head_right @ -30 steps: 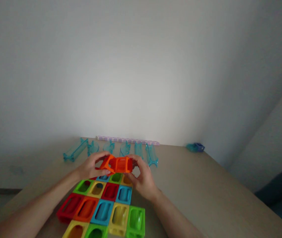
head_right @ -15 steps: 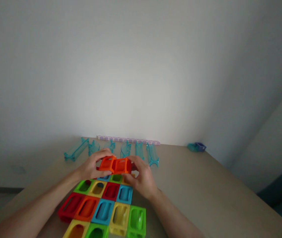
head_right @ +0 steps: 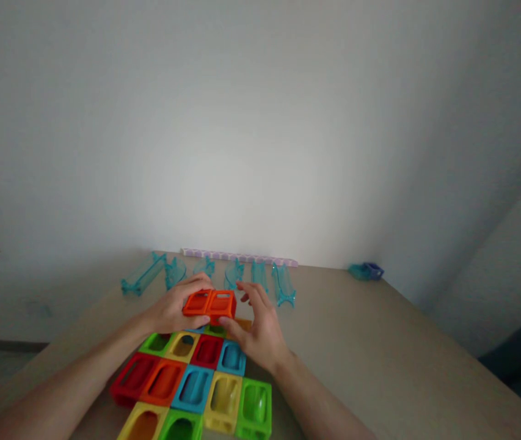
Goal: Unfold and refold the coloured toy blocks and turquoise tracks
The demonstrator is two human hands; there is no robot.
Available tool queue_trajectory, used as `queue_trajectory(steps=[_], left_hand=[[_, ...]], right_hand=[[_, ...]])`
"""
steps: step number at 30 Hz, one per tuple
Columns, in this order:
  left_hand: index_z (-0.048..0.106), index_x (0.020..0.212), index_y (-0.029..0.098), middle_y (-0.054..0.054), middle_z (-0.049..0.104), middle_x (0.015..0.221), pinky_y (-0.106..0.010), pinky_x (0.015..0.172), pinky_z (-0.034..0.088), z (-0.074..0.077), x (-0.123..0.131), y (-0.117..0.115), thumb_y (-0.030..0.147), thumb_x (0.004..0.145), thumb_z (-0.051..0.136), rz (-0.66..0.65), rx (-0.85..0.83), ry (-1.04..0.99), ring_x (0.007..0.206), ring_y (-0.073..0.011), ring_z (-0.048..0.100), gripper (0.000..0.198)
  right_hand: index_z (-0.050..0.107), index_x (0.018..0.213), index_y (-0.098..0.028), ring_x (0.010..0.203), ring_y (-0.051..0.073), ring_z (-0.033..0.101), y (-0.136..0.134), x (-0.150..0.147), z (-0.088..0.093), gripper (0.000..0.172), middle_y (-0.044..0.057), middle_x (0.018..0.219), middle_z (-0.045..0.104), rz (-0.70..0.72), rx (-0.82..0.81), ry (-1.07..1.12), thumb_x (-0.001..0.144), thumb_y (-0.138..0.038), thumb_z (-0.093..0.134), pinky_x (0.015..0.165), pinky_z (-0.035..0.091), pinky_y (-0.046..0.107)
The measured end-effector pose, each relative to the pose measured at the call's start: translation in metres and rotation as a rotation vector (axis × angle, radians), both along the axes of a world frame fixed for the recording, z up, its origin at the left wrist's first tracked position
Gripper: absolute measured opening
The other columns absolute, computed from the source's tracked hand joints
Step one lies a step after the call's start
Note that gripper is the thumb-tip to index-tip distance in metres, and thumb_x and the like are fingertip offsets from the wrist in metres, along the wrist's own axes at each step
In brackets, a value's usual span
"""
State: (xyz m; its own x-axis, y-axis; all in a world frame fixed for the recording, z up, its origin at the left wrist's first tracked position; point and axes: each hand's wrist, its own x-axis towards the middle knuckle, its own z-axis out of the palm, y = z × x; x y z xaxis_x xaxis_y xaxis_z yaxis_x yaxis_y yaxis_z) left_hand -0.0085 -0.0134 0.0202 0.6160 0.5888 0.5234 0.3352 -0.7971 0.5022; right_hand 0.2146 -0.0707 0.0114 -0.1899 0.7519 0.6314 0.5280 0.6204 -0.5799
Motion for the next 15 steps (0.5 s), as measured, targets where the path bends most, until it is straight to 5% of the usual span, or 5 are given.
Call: queue_trajectory(steps=[3, 5, 10, 15], left_hand=[[0.056, 0.1, 0.018, -0.005, 0.058, 0.099, -0.029, 0.085, 0.044, 0.0, 0.002, -0.001, 0.024, 0.068, 0.064, 0.006, -0.028, 0.011, 0.091, -0.0186, 0.056, 0.033], [0.055, 0.103, 0.018, -0.004, 0.061, 0.097, -0.029, 0.081, 0.045, -0.001, 0.002, -0.002, 0.028, 0.07, 0.065, 0.017, -0.067, 0.046, 0.088, -0.019, 0.058, 0.036], [0.057, 0.105, 0.021, -0.002, 0.065, 0.095, -0.028, 0.076, 0.044, -0.002, 0.002, -0.001, 0.04, 0.071, 0.066, 0.027, -0.106, 0.15, 0.084, -0.0187, 0.06, 0.04], [0.056, 0.108, 0.022, -0.002, 0.065, 0.096, -0.028, 0.079, 0.043, -0.002, 0.0, 0.001, 0.041, 0.069, 0.068, 0.005, -0.092, 0.199, 0.086, -0.0196, 0.06, 0.046]], right_hand=[[0.057, 0.116, -0.021, 0.098, 0.025, 0.054, -0.011, 0.001, 0.012, 0.037, 0.011, 0.109, 0.059, 0.036, 0.073, -0.05, 0.08, -0.027, 0.063, 0.085, 0.046, 0.04], [0.061, 0.11, -0.021, 0.095, 0.024, 0.056, -0.022, -0.001, 0.022, 0.03, 0.01, 0.103, 0.061, 0.225, 0.07, -0.128, 0.081, -0.026, 0.06, 0.085, 0.046, 0.039], [0.062, 0.117, -0.024, 0.104, 0.025, 0.054, -0.046, -0.017, 0.041, 0.043, 0.008, 0.113, 0.059, 0.71, 0.022, -0.435, 0.075, -0.032, 0.066, 0.095, 0.04, 0.04], [0.07, 0.104, -0.027, 0.116, 0.024, 0.047, -0.047, -0.025, 0.035, 0.031, 0.006, 0.123, 0.053, 0.798, 0.016, -0.562, 0.073, -0.03, 0.071, 0.103, 0.033, 0.04]])
